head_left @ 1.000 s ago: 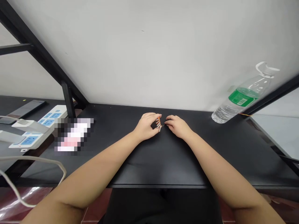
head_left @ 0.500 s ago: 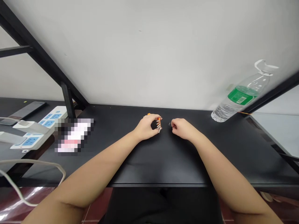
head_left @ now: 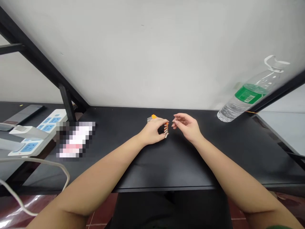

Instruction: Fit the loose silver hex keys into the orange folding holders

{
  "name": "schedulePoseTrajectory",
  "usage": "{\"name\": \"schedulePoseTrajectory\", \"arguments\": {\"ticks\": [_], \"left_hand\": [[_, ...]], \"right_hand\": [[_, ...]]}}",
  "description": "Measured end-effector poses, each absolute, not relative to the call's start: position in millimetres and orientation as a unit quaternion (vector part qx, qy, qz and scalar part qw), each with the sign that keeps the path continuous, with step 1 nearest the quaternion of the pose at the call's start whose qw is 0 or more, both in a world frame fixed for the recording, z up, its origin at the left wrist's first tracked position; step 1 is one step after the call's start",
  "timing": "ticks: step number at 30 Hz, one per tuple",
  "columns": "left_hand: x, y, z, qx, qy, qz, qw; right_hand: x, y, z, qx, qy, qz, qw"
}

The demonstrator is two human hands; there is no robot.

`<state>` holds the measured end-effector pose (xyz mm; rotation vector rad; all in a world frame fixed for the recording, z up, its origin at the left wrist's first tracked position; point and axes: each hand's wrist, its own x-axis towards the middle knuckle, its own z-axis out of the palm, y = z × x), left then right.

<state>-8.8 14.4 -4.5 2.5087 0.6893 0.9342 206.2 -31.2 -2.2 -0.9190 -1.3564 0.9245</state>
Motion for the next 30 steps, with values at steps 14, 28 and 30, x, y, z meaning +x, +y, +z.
{"name": "schedulePoseTrajectory", "arguments": {"ticks": [14, 28, 30], "left_hand": [[-4.5, 9.0, -2.3, 0.883, 0.241, 0.342, 0.211], [0.7, 12.6, -6.5, 0.887, 0.240, 0.342, 0.198], [0.9, 12.7, -5.6, 0.886, 0.245, 0.343, 0.195]], "right_hand": [[205.0, -33.5, -0.9, -0.403, -0.683, 0.254, 0.554], [207.9, -36.3, -2.7, -0.426, -0.698, 0.186, 0.544], [207.5, -37.2, 0.6, -0.427, -0.715, 0.166, 0.528]]}}
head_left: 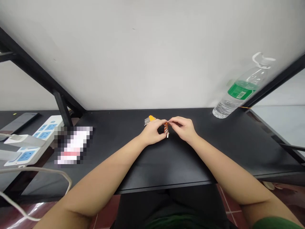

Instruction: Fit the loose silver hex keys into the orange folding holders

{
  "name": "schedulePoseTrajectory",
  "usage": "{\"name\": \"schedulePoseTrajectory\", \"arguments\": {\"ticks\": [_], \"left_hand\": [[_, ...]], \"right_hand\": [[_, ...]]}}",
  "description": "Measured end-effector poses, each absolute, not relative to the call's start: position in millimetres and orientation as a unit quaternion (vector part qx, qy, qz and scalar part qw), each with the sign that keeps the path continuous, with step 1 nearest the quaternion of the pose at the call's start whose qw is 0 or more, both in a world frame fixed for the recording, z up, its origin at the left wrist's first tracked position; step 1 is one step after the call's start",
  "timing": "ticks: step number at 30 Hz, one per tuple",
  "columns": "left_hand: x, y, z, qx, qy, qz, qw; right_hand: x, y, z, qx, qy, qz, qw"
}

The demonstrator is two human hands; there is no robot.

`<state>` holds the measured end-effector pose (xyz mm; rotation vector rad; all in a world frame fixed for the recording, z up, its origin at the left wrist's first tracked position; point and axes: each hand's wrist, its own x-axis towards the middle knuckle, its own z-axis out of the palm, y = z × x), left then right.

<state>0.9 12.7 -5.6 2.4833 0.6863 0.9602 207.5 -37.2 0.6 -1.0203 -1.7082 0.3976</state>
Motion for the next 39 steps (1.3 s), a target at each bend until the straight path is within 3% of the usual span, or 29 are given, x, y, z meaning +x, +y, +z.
{"name": "schedulePoseTrajectory", "arguments": {"ticks": [9, 15, 26, 32, 39], "left_hand": [[-0.3, 12.6, -6.4, 0.893, 0.251, 0.321, 0.193], [-2.3, 10.5, -4.1, 0.897, 0.246, 0.314, 0.189], [-1.1, 11.6, -9.5, 0.906, 0.252, 0.296, 0.168], [-0.3, 8.7, -4.8, 0.909, 0.272, 0.290, 0.122], [1.8, 5.9, 1.2, 0.921, 0.313, 0.224, 0.065]], "right_hand": [[205.4, -34.6, -0.6, -0.441, -0.727, 0.171, 0.498], [210.0, -35.7, -1.4, -0.409, -0.725, 0.291, 0.472], [200.1, -23.2, -12.0, -0.427, -0.538, 0.537, 0.490], [197.7, -21.7, -11.4, -0.450, -0.559, 0.540, 0.440], [191.0, -30.2, -15.3, -0.486, -0.622, 0.460, 0.406]]}}
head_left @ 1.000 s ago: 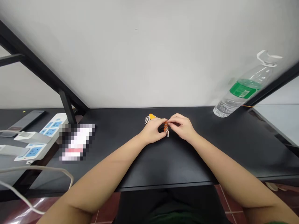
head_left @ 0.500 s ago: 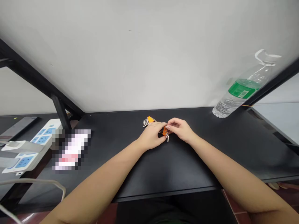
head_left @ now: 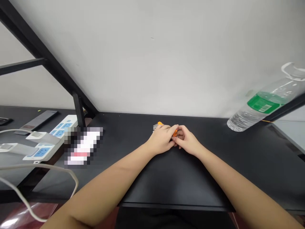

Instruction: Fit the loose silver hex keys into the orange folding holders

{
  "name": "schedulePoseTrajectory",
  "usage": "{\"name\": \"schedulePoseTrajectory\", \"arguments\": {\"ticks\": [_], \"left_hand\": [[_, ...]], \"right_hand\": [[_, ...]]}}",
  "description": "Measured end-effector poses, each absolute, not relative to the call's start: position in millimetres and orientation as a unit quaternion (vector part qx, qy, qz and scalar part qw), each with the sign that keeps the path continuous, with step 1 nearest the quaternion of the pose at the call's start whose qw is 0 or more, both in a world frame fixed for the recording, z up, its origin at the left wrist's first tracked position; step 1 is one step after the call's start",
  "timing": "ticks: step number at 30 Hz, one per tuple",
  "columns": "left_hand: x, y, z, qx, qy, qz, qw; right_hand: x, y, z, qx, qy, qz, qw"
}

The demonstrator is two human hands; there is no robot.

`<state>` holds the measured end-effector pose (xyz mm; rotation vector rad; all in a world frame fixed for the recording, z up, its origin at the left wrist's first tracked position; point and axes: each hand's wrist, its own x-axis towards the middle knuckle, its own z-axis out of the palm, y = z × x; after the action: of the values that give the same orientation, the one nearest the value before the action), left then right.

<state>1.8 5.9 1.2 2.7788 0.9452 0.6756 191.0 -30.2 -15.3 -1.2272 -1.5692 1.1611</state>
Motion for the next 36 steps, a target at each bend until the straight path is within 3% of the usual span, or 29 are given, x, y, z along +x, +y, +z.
{"name": "schedulePoseTrajectory", "arguments": {"ticks": [9, 12, 15, 21, 26, 30, 36], "left_hand": [[-17.9, 14.3, 3.4, 0.878, 0.407, 0.253, 0.007], [-27.4, 29.8, -2.7, 0.842, 0.481, 0.245, 0.004], [-29.6, 39.3, -9.1, 0.838, 0.509, 0.195, 0.034], [-25.6, 36.3, -10.4, 0.838, 0.515, 0.176, 0.030], [-25.0, 38.3, -14.9, 0.839, 0.508, 0.191, 0.032], [-22.3, 39.3, -14.4, 0.848, 0.484, 0.211, 0.049], [-15.1, 23.2, -6.1, 0.904, 0.345, 0.253, 0.002]], "right_hand": [[205.2, -21.8, -15.3, -0.592, -0.595, 0.404, 0.365], [221.9, -18.2, -13.8, -0.617, -0.652, 0.270, 0.349], [235.3, -18.3, -11.4, -0.632, -0.719, 0.096, 0.273], [246.7, -19.0, -10.5, -0.661, -0.729, 0.047, 0.171], [233.4, -29.8, 2.7, -0.662, -0.736, -0.073, 0.123], [209.3, -39.0, 6.2, -0.617, -0.771, 0.048, 0.150], [216.6, -24.7, -2.7, -0.623, -0.762, 0.074, 0.158]]}}
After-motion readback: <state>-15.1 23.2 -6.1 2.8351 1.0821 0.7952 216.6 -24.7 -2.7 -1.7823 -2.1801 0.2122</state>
